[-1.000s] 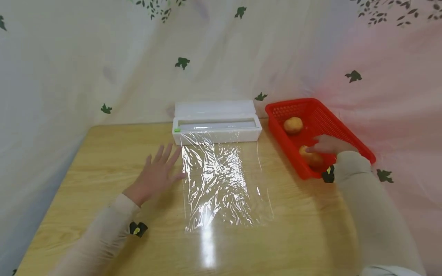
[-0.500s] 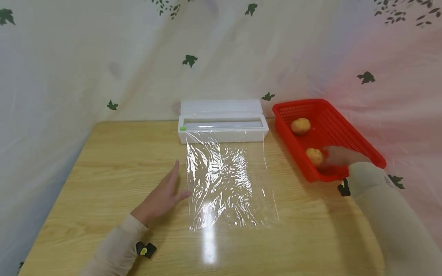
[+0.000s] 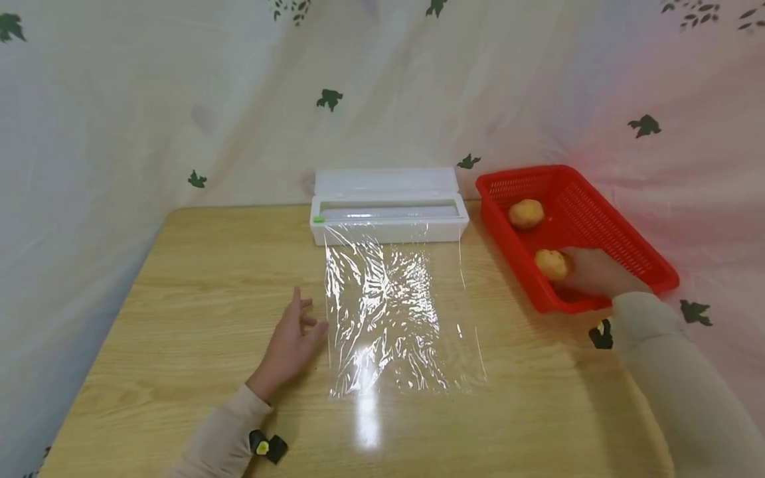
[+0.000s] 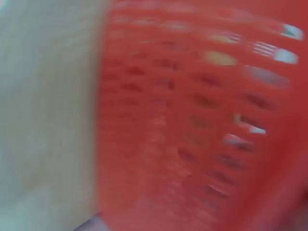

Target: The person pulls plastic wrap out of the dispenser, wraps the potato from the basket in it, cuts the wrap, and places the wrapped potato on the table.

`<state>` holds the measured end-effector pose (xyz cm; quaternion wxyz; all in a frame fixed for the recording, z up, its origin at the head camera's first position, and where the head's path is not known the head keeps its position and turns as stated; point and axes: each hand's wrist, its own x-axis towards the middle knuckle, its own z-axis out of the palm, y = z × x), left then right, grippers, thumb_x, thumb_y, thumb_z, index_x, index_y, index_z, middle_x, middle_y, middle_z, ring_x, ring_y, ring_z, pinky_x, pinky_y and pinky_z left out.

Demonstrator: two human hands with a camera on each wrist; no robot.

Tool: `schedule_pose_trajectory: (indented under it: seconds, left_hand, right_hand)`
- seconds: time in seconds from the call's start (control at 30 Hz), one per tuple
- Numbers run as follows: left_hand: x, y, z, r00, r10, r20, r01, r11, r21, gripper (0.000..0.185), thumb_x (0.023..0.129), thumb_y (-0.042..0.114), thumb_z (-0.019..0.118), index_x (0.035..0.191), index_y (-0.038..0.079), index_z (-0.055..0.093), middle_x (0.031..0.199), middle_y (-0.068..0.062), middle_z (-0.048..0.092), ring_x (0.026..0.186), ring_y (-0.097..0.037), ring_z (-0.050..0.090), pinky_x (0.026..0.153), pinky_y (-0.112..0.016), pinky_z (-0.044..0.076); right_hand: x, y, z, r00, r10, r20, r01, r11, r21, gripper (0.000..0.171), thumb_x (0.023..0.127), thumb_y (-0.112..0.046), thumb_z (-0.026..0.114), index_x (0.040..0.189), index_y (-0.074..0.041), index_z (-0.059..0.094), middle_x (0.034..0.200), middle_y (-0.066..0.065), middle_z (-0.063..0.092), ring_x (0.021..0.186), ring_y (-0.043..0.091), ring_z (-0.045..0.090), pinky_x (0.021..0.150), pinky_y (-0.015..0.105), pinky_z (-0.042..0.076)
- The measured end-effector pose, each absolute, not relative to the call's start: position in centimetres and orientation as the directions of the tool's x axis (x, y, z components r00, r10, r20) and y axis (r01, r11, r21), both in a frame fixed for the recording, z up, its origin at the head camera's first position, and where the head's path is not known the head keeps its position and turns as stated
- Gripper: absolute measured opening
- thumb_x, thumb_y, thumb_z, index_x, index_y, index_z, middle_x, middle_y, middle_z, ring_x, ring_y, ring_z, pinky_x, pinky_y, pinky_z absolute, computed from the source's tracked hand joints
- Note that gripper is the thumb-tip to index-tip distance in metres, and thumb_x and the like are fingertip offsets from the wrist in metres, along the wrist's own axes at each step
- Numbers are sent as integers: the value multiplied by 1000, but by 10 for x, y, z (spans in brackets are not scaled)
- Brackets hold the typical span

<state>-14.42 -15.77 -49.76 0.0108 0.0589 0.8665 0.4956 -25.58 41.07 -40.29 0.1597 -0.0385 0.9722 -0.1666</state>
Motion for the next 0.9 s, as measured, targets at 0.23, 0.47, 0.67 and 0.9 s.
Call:
schedule_pose_trajectory:
  seconds: [0.23,0.47,0.67,0.9]
  left_hand:
    - [-143,-148,-497,-989,78,-129,-98,314,944,91,100,18,64,161,5,-2,144,-20,52,116,-33,64,93,-40,54]
    - [-144,-145,-495,-985,81,-153,-129,247,960,91,98,14,66,161,7,1,142,-25,52,115,-36,63,93,-40,55]
    - [-142,-143,-495,-981,99,-165,-139,224,964,92,97,11,66,161,7,1,139,-24,55,113,-35,65,91,-39,55]
    - [-136,-145,-493,-983,93,-159,-134,231,964,90,98,11,66,161,5,2,136,-24,57,109,-34,66,91,-38,56]
  right_hand:
    - [-227,354,-354,-992,-107,60,-122,890,-439,90,85,-35,82,152,1,34,139,30,42,121,48,39,97,70,36]
    - [-168,234,-381,-884,-440,156,-461,767,-447,81,74,-20,91,142,-8,49,136,13,55,122,34,52,99,59,45]
    - [-139,181,-415,-763,-639,91,-621,688,-374,83,70,-35,91,140,-14,54,133,5,57,119,29,56,97,51,49]
    - [-133,169,-429,-750,-658,75,-638,687,-348,80,69,-34,92,138,-14,56,133,6,57,121,29,55,99,50,49]
